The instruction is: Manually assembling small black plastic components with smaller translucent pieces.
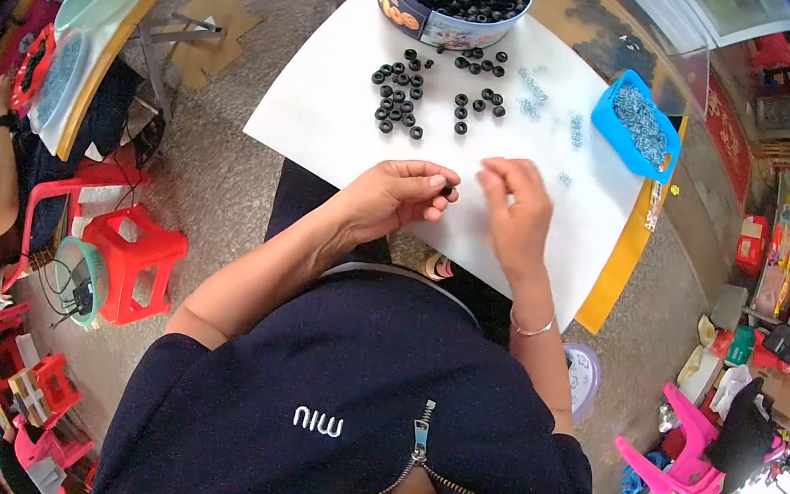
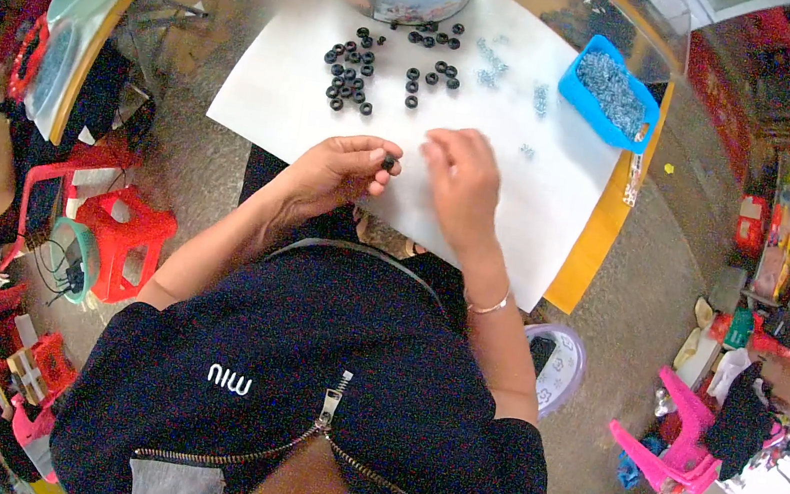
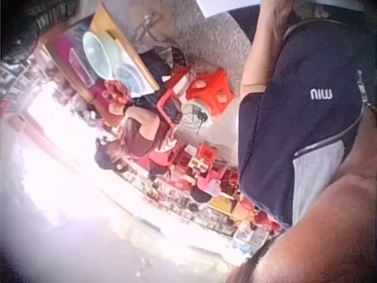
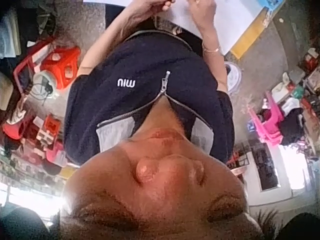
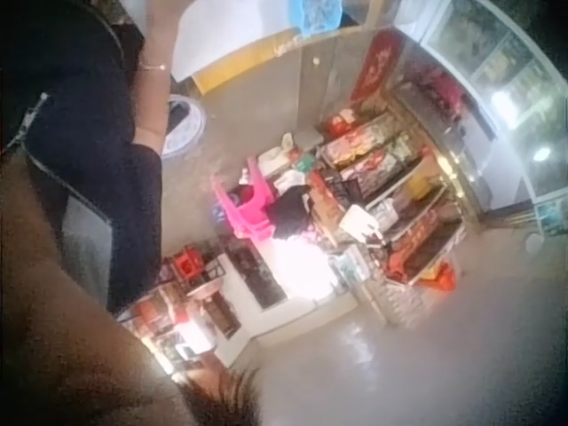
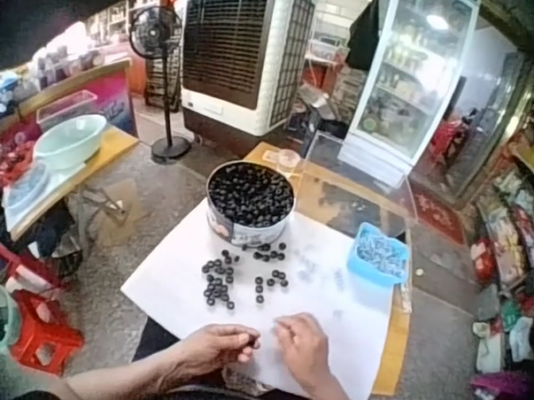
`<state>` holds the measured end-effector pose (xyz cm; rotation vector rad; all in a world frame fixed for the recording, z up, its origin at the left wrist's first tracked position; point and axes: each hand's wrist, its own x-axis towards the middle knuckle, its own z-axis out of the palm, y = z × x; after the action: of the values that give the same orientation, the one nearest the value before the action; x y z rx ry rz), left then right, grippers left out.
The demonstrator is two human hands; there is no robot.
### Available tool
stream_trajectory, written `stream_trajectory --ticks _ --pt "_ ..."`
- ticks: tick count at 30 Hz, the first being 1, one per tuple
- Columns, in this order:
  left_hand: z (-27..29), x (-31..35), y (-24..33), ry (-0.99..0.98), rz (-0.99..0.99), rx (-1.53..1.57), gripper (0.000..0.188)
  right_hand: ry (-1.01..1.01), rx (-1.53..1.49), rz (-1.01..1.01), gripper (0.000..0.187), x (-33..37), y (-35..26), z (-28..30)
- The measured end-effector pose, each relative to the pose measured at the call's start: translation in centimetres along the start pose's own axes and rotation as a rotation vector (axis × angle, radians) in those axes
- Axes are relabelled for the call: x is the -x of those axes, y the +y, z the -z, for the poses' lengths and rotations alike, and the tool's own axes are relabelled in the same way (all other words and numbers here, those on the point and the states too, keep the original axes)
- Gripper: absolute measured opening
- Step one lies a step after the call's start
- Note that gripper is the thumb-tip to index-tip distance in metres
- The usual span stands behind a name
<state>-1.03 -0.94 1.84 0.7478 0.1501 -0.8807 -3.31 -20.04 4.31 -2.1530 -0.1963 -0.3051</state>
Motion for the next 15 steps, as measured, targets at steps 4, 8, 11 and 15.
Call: stream_trajectory --ticks 4,8,11,15 --pt "-0.4 0.1 0.1 0.015 -0.024 -0.029 0.021 0.242 0.306 -0.082 0.009 -3.3 4.6 2.1" --pt "-0.1 0.0 0.0 0.006 0.000 -0.026 0.022 0.289 0.538 -0.083 0.011 -5.3 8.6 3.3" --pt "-0.1 -0.1 -0.1 -0.001 -0.002 -0.048 0.022 0.234 0.617 -0.054 0.012 -6.1 9.3 3.1" --pt "0.2 -0.2 -0.2 -0.008 0.000 -0.035 0.023 0.224 0.646 -0.039 0.011 -5.9 8.6 3.2"
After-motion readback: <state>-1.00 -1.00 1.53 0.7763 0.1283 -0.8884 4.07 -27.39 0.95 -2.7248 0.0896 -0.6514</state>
